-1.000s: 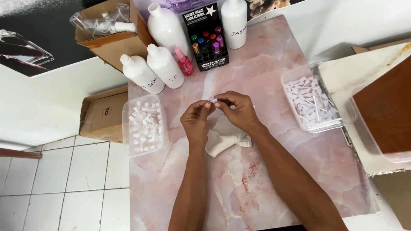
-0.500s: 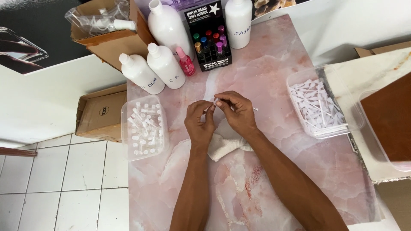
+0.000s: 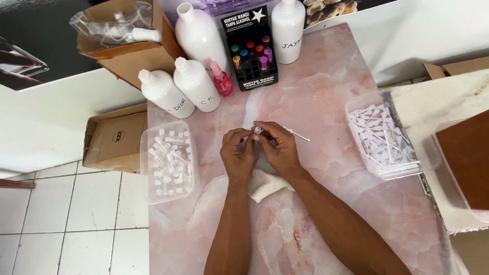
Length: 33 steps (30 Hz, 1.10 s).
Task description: Assembling small perfume tester vials by attaching spray caps and wrapping them in protective white cloth.
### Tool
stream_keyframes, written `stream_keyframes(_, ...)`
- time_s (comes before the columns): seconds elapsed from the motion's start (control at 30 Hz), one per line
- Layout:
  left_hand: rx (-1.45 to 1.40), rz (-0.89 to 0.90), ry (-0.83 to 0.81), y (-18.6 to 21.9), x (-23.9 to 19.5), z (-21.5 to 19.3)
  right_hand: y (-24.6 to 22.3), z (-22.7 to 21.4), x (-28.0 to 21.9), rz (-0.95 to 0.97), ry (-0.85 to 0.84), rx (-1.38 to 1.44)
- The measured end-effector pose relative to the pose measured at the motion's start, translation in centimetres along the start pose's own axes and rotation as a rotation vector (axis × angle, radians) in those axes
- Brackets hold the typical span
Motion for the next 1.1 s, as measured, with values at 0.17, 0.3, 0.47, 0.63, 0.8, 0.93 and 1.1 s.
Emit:
stream_keyframes(0.17, -0.012, -0.041, -0.031, -0.8, 0.0, 0.3, -0.2, -0.2, 0.4, 0.004, 0.001, 0.015)
stream_keyframes(0.3, 0.023, -0.014, -0.044, -0.8, -0.1, 0.4, 0.6, -0.5, 0.8, 0.004, 0.005, 0.029)
stream_keyframes(0.47, 0.022, 0.017, -0.066, -1.1, -0.2, 0.5, 0.0, -0.4, 0.8, -0.022, 0.015, -0.032)
stream_keyframes(0.63, 0.016, 0.02, -0.059, -1.1, -0.2, 0.4, -0.6, -0.3, 0.9, -0.072, 0.004, -0.036)
stream_keyframes(0.8, 0.012, 0.03, -0.043, -1.3, -0.2, 0.2, -0.8, -0.2, 0.8, -0.109, -0.019, -0.073)
stream_keyframes(0.93, 0.011, 0.003, -0.037, -1.4, -0.2, 0.3, -1.2, -0.1, 0.8, -0.114, -0.02, -0.094)
stream_keyframes(1.1, -0.045, -0.043, -0.061, -0.9, 0.1, 0.3, -1.2, -0.3, 1.3, -0.047, -0.011, -0.031)
Point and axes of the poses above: each hand's wrist, its own x-axis towards the middle knuckle, its own z-axis out of the palm, y = z × x, the point moved 2 cm from there along x, towards the middle knuckle, and after that the axes turned 4 degrees about y, right-handed, at the moved point
